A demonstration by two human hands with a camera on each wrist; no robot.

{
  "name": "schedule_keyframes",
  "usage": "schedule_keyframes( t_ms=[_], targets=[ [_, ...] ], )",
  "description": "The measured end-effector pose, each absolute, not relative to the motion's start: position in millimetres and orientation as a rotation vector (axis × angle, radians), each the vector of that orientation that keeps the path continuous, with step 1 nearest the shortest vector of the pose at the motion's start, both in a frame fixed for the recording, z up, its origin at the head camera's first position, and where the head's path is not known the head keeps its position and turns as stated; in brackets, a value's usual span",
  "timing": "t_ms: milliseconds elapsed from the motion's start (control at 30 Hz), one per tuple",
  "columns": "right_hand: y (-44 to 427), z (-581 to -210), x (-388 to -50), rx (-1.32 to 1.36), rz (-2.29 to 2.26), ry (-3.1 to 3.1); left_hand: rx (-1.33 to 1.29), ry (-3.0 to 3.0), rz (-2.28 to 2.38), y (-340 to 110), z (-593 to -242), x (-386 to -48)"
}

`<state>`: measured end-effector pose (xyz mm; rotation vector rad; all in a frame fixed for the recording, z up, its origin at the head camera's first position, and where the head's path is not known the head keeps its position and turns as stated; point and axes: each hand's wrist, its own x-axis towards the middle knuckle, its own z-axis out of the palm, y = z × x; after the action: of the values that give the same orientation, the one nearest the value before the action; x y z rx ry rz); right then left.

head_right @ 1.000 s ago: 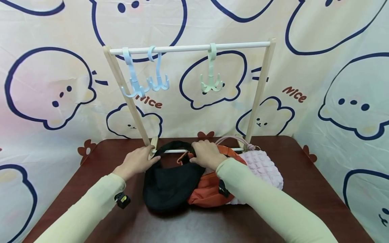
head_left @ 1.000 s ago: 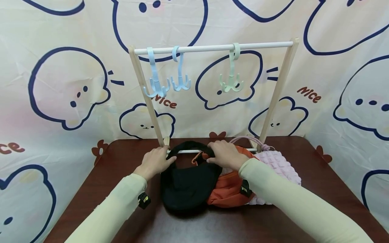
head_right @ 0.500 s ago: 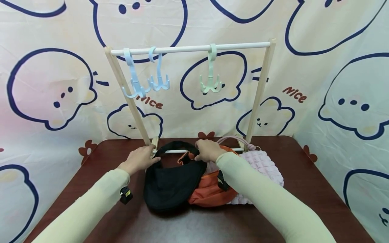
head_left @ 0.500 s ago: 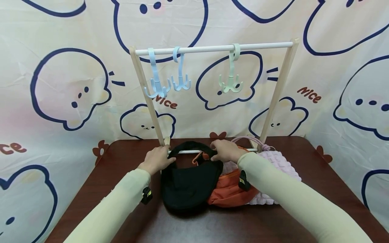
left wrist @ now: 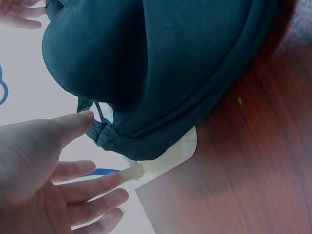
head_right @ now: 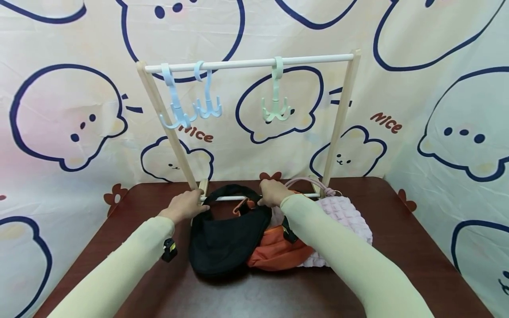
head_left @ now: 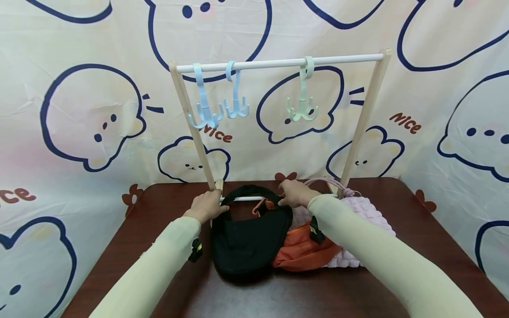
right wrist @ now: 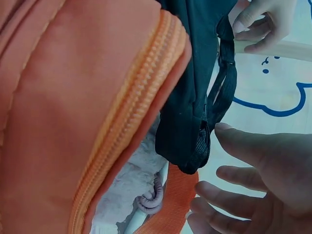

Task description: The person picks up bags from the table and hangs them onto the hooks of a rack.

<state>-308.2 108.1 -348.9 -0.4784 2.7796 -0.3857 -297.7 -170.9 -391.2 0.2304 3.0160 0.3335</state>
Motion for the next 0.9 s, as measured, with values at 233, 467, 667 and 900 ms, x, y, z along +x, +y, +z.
schedule_keyframes(
  t_ms=[233,467,667,900],
  targets=[
    [104.4,-347.8,-313.0,-0.461,-0.361,2.782,0.209,3.006,0.315,-167.4,-393.1,-301.8],
    [100.5,-351.1,-316.8,-0.447,-0.34,2.781,0.226,2.959,0.304,-165.7,-396.4,-306.5],
    [97.1,-353.0,-315.7,-0.473,-0.34,2.795,0.223,2.94,0.277,-164.6,-400.6,-309.4],
    [94.7,-355.3,-313.6,-0.472,-0.335,2.792,0.252,2.944,0.272,-162.4,-400.9,-310.0]
  ],
)
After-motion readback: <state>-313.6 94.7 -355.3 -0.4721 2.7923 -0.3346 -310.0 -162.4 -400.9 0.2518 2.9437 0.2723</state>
